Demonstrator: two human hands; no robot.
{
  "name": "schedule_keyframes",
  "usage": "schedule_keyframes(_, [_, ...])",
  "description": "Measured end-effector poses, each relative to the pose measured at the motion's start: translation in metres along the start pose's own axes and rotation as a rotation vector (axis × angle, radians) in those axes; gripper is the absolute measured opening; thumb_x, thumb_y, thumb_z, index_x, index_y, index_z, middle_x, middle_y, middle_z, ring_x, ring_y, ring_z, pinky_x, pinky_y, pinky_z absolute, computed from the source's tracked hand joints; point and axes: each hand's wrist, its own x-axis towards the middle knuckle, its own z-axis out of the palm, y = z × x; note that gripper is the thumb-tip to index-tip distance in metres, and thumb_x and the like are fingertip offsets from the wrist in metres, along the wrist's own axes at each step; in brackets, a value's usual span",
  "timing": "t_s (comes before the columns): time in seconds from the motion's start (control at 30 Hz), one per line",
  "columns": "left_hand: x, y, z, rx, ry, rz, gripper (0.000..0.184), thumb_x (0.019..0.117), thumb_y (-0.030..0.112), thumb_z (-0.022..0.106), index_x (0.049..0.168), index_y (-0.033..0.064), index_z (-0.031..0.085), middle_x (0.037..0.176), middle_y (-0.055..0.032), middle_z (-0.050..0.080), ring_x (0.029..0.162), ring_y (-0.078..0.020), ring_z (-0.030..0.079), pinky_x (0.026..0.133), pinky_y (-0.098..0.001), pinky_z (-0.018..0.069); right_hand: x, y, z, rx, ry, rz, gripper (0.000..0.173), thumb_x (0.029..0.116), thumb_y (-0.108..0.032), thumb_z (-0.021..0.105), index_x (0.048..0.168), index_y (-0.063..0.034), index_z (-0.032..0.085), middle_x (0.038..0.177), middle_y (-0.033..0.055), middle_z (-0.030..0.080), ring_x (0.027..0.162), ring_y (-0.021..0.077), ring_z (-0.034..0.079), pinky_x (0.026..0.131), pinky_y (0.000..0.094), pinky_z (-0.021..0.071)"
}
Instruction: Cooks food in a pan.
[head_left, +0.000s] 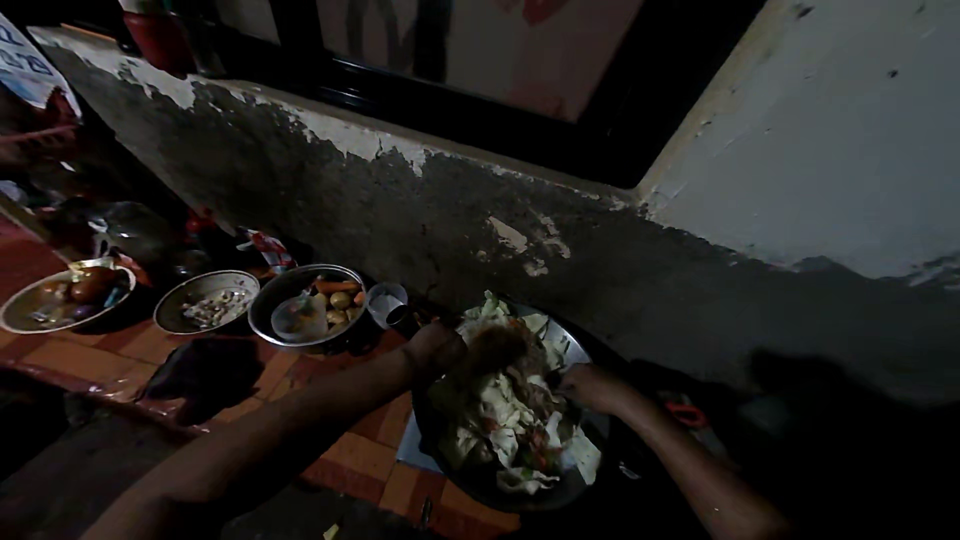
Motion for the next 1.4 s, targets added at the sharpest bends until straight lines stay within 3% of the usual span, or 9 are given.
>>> schedule_keyframes(0.1, [0.004,-0.01,0.009,-0.019,0.032,0.027,0.024,0.1024,0.006,0.053,0.118,-0.0075,0.065,0.119,-0.03,0.066,0.112,-0.0501,0.063,0.093,-0.0645,0.0494,0.005,0.009,0.006,0.145,-0.01,-0.041,0.034,0.1083,-0.014,0.05,0.137,0.0005,0.062,0.119,0.0276,0.066,0.1,0.0379,0.067,0.092,0.0536,0.0519])
schedule_keyframes(0.27, [-0.008,-0.015,0.005,-0.032,0.097,0.045,0.024,0.1039,0.007,0.051,0.116,-0.0083,0.064,0.115,-0.0301,0.066,0.111,-0.0501,0.063,0.092,-0.0652,0.049,-0.011,0.022,0.002,0.243,-0.04,0.006,0.034,0.1103,-0.02,0.048,0.14,-0.0072,0.059,0.091,0.0123,0.063,0.065,0.0152,0.052,0.062,0.0325,0.0471])
schedule_keyframes(0.5, [-0.037,-0.009,-0.027,-0.052,0.179,0.035,0.02,0.102,0.004,0.056,0.116,-0.0022,0.068,0.111,-0.0249,0.069,0.107,-0.0447,0.066,0.09,-0.0595,0.0515,-0.069,0.017,-0.046,0.299,-0.007,0.066,0.035,0.1118,-0.019,0.044,0.143,-0.0101,0.056,0.08,0.0035,0.053,0.057,0.0076,0.043,0.054,0.0244,0.0393])
schedule_keyframes(0.63, [-0.054,0.001,-0.048,0.026,0.247,0.03,0.014,0.0995,0.004,0.061,0.107,0.0038,0.072,0.099,-0.0181,0.071,0.097,-0.0389,0.069,0.083,-0.0547,0.054,-0.087,0.016,-0.077,0.213,0.057,0.05,0.03,0.1099,-0.018,0.05,0.134,-0.0081,0.064,0.068,0.0033,0.056,0.051,0.0067,0.046,0.05,0.0226,0.0407])
schedule_keyframes(0.77, [-0.067,0.007,-0.063,0.088,0.318,0.055,0.011,0.0968,0.003,0.065,0.1,0.0048,0.074,0.094,-0.0153,0.071,0.092,-0.0358,0.07,0.08,-0.0516,0.0549,-0.096,0.003,-0.101,0.077,0.141,0.03,0.027,0.109,-0.014,0.051,0.124,-0.0023,0.069,0.079,0.0093,0.063,0.062,0.0115,0.053,0.062,0.0289,0.0473])
schedule_keyframes(0.9, [-0.062,0.012,-0.073,0.085,0.253,0.019,0.014,0.1006,0.003,0.059,0.103,0.0017,0.072,0.099,-0.0181,0.071,0.099,-0.0382,0.068,0.086,-0.0533,0.0535,-0.092,-0.017,-0.103,-0.157,0.274,0.061,0.024,0.1069,-0.014,0.054,0.121,-0.0049,0.071,0.107,0.0194,0.071,0.098,0.0359,0.069,0.087,0.0565,0.0535])
schedule_keyframes(1.03, [-0.056,0.021,-0.076,0.162,0.2,-0.014,0.013,0.0988,0.0,0.059,0.104,-0.0009,0.071,0.102,-0.0192,0.069,0.101,-0.0381,0.067,0.089,-0.0514,0.0526,-0.078,-0.031,-0.069,-0.255,0.584,0.082,0.014,0.1,-0.01,0.064,0.107,-0.0057,0.076,0.1,0.0214,0.073,0.096,0.0444,0.07,0.08,0.0633,0.0541])
schedule_keyframes(1.27, [0.001,0.022,-0.036,0.05,0.116,-0.092,0.029,0.0984,-0.009,0.05,0.123,-0.0049,0.065,0.123,-0.0235,0.065,0.118,-0.0432,0.061,0.102,-0.0588,0.046,-0.03,-0.029,-0.035,-0.306,0.517,0.146,0.038,0.1047,0.001,0.047,0.142,-0.0018,0.057,0.13,0.0302,0.06,0.115,0.0473,0.064,0.094,0.0581,0.0524])
schedule_keyframes(1.4, [0.011,0.021,-0.023,0.005,0.072,-0.015,0.032,0.1014,-0.01,0.044,0.13,-0.0098,0.058,0.131,-0.0297,0.06,0.125,-0.0489,0.056,0.105,-0.0622,0.0429,-0.01,-0.017,-0.012,-0.181,0.314,0.092,0.038,0.1056,-0.001,0.044,0.141,0.0,0.057,0.132,0.0315,0.061,0.123,0.0497,0.06,0.102,0.0619,0.0473])
